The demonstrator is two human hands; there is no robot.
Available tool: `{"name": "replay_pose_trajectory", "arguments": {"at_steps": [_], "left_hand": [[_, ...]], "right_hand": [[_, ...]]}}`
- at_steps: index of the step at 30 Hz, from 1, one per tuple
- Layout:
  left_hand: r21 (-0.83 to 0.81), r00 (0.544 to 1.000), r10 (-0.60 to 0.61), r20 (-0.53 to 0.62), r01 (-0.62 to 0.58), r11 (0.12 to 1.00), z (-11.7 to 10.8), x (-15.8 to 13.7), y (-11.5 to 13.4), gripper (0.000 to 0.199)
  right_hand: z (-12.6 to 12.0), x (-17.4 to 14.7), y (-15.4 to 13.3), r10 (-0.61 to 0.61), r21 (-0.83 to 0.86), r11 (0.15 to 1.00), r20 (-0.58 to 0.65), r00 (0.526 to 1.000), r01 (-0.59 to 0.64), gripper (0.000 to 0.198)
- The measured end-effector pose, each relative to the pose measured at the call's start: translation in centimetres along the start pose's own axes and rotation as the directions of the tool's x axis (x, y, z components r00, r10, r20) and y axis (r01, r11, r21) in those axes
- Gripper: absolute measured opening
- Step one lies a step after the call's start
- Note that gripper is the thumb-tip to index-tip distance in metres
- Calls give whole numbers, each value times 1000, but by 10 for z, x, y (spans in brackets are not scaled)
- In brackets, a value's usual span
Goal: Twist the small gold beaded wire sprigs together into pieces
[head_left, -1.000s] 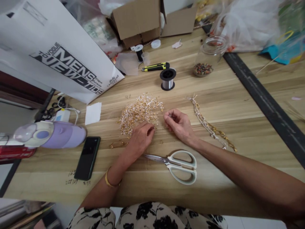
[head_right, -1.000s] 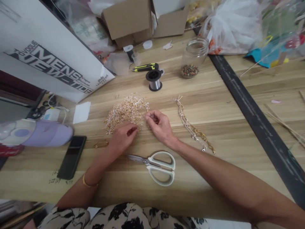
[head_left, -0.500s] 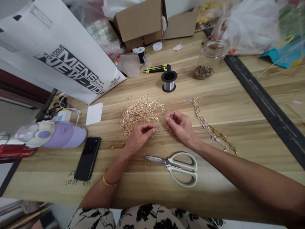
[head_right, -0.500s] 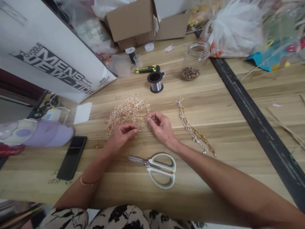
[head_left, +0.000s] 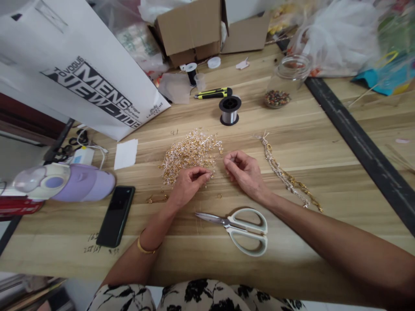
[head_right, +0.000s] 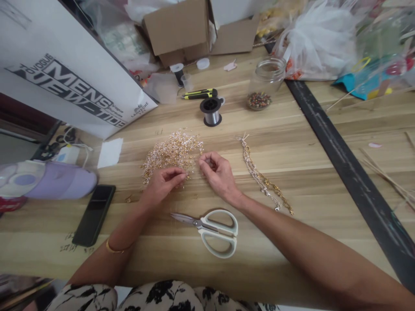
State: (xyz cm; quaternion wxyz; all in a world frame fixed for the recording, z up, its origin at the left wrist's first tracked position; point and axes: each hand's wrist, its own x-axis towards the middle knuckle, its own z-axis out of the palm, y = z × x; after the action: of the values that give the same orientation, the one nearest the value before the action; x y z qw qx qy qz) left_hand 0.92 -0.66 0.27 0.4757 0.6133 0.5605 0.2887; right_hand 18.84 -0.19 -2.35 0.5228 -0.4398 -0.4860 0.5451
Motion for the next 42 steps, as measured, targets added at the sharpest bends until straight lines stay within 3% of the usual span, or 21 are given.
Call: {"name": "replay_pose_trajectory", "arguments": {"at_steps": [42], "left_hand": [[-21, 1000, 2, 13, -2, 1000, -2, -2, 1, 20]], "right_hand": [[-1, 0, 1, -8, -20, 1000, -12, 1000, 8, 25]]}}
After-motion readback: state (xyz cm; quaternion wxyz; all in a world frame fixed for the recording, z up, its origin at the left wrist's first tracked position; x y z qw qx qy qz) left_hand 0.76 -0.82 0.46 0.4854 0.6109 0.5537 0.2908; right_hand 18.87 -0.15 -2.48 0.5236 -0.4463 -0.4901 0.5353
